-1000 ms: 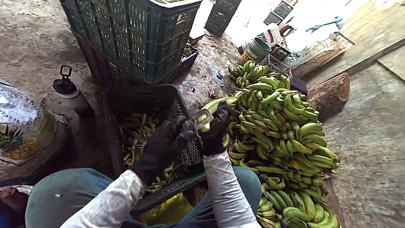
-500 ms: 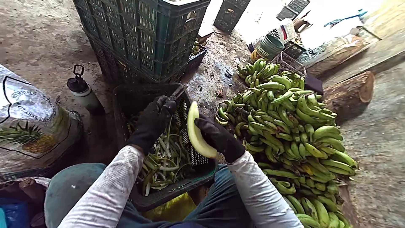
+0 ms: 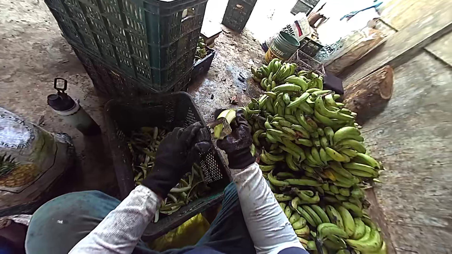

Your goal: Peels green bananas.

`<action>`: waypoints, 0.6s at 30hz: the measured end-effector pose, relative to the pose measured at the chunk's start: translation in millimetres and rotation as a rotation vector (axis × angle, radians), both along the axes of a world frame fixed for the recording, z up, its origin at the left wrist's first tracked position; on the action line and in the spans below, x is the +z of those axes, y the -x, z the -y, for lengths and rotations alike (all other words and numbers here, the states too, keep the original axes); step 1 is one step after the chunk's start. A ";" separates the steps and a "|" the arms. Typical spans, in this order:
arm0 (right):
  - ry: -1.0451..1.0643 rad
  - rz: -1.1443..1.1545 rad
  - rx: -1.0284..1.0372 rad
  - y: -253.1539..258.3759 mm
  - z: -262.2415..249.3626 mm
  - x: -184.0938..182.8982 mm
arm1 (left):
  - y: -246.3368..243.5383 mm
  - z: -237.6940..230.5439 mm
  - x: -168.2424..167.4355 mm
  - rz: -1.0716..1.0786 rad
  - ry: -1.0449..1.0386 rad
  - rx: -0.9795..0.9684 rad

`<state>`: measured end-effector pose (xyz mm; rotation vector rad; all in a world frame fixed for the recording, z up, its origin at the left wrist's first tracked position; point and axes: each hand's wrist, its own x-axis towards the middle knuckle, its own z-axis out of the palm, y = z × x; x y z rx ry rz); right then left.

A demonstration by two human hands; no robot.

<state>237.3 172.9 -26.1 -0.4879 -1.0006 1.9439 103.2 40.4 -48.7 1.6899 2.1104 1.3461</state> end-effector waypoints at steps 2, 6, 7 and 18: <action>0.045 -0.017 0.201 3.5 -0.3 5.7 | 8.0 -0.3 6.3 0.115 0.073 -0.041; 0.032 0.211 0.236 10.3 5.5 9.7 | 16.0 3.8 3.6 0.055 0.091 -0.017; -0.048 0.307 0.232 7.6 6.8 8.7 | 16.4 4.1 1.4 0.041 0.101 -0.005; -0.058 0.429 0.357 0.2 -0.2 -6.2 | 43.8 10.1 12.9 0.431 0.297 0.120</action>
